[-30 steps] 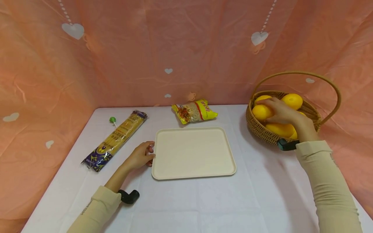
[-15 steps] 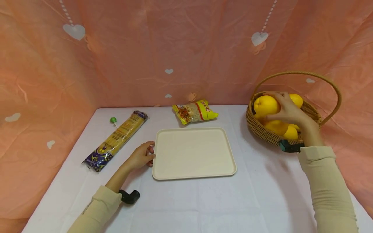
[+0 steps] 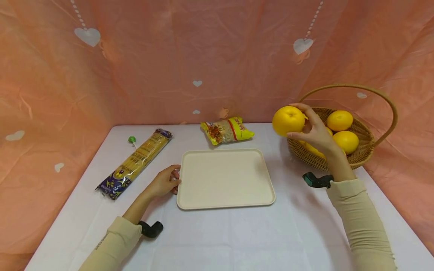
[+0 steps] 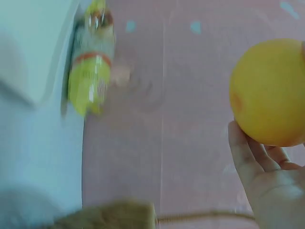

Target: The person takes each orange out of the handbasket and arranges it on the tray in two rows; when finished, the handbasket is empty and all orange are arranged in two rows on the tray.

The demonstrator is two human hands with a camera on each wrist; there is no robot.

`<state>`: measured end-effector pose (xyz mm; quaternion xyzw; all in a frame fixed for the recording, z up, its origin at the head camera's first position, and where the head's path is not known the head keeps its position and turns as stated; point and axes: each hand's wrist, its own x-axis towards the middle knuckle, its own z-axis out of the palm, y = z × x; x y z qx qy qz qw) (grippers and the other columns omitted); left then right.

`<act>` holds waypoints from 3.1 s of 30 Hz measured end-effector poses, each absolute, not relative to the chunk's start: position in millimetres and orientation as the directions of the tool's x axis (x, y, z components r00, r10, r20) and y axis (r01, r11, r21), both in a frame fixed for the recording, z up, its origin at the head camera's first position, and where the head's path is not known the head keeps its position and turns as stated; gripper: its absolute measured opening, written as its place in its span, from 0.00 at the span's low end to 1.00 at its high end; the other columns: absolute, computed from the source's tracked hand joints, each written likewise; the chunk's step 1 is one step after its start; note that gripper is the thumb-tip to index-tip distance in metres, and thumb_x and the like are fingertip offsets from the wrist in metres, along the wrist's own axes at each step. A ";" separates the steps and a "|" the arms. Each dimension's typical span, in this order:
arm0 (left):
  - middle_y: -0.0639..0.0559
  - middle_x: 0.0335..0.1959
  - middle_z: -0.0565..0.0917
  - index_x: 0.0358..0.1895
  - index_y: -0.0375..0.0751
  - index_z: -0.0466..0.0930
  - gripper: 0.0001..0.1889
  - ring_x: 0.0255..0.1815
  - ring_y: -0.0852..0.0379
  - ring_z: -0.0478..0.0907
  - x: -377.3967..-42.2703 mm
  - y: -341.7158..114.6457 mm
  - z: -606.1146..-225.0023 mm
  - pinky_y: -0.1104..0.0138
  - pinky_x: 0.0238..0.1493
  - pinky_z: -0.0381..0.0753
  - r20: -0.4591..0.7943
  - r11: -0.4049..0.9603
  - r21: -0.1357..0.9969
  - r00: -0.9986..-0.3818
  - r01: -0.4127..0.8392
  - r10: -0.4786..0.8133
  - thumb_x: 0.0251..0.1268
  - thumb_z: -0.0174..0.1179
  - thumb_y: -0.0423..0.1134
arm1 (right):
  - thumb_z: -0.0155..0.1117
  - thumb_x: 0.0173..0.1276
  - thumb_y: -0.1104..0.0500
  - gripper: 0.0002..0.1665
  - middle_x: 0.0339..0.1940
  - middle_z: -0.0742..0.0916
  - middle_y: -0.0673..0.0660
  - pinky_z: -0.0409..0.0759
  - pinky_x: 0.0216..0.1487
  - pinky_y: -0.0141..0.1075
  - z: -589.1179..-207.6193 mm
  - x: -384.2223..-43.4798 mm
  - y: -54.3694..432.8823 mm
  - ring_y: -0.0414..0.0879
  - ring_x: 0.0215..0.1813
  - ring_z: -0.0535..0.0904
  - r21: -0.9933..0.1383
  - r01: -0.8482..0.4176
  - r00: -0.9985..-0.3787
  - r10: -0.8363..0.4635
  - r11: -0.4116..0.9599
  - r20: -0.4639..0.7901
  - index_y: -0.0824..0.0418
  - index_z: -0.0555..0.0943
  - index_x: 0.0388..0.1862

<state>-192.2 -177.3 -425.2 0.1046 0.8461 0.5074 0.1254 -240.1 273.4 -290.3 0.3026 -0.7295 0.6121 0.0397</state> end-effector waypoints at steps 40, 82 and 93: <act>0.39 0.38 0.71 0.64 0.24 0.57 0.26 0.20 0.58 0.75 -193.3 -174.1 -425.3 0.63 0.22 0.83 -0.108 0.445 0.894 -0.945 0.043 0.308 0.61 0.52 0.21 | 0.75 0.49 0.62 0.42 0.60 0.74 0.59 0.76 0.59 0.43 -394.7 -272.1 72.0 0.53 0.56 0.74 -0.870 -0.438 -0.815 -0.509 0.227 0.278 0.62 0.66 0.63; 0.41 0.37 0.71 0.64 0.25 0.58 0.27 0.19 0.59 0.75 -189.2 -177.2 -424.0 0.65 0.23 0.83 -0.132 0.464 0.886 -0.949 0.016 0.286 0.61 0.53 0.22 | 0.74 0.53 0.58 0.46 0.64 0.72 0.62 0.74 0.61 0.40 -423.4 -279.4 29.2 0.52 0.59 0.73 -0.814 -0.480 -0.781 -0.582 0.327 0.227 0.66 0.62 0.67; 0.41 0.36 0.71 0.63 0.25 0.58 0.26 0.19 0.59 0.75 -189.7 -178.2 -424.0 0.64 0.23 0.83 -0.121 0.463 0.886 -0.950 0.027 0.288 0.62 0.53 0.22 | 0.71 0.56 0.58 0.46 0.66 0.69 0.63 0.65 0.68 0.41 -423.0 -279.8 23.5 0.52 0.66 0.66 -0.801 -0.496 -0.793 -0.550 0.334 0.262 0.68 0.58 0.69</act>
